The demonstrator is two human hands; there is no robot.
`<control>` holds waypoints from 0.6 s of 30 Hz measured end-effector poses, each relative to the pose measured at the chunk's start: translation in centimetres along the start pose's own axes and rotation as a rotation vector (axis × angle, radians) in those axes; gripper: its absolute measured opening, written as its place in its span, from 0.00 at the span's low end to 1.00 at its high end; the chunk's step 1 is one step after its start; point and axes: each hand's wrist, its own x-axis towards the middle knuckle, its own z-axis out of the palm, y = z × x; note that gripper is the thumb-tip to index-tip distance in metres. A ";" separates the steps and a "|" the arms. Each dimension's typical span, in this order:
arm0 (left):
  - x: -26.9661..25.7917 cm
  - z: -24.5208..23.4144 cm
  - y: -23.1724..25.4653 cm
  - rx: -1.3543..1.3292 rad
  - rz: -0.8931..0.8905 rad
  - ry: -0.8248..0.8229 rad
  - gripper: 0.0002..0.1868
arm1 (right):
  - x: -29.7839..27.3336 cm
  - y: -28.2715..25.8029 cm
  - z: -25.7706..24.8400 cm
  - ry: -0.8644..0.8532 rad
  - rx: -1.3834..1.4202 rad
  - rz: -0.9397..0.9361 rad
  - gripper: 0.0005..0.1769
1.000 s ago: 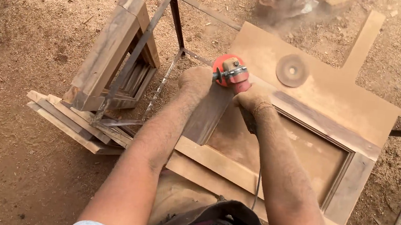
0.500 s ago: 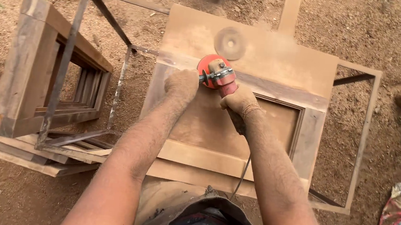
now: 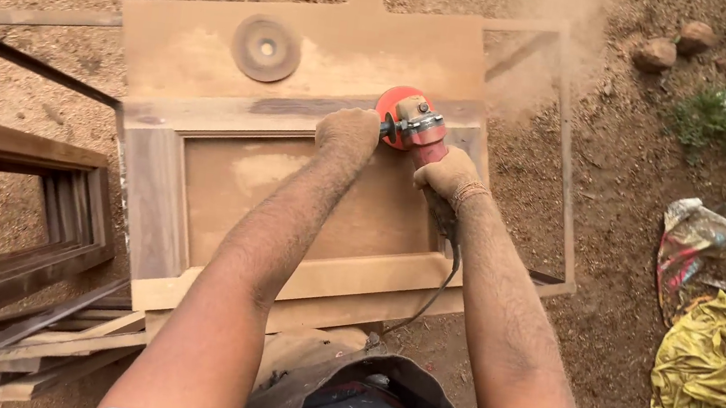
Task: The person sands a wooden frame with a power tool, moving it along the edges and inner surfaces. They then lift the frame, turn it over, and continue sanding the other side.
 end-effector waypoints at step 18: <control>-0.8 3.1 11.1 0.126 0.206 -0.068 0.11 | -3.2 11.0 -3.5 0.122 0.235 0.111 0.30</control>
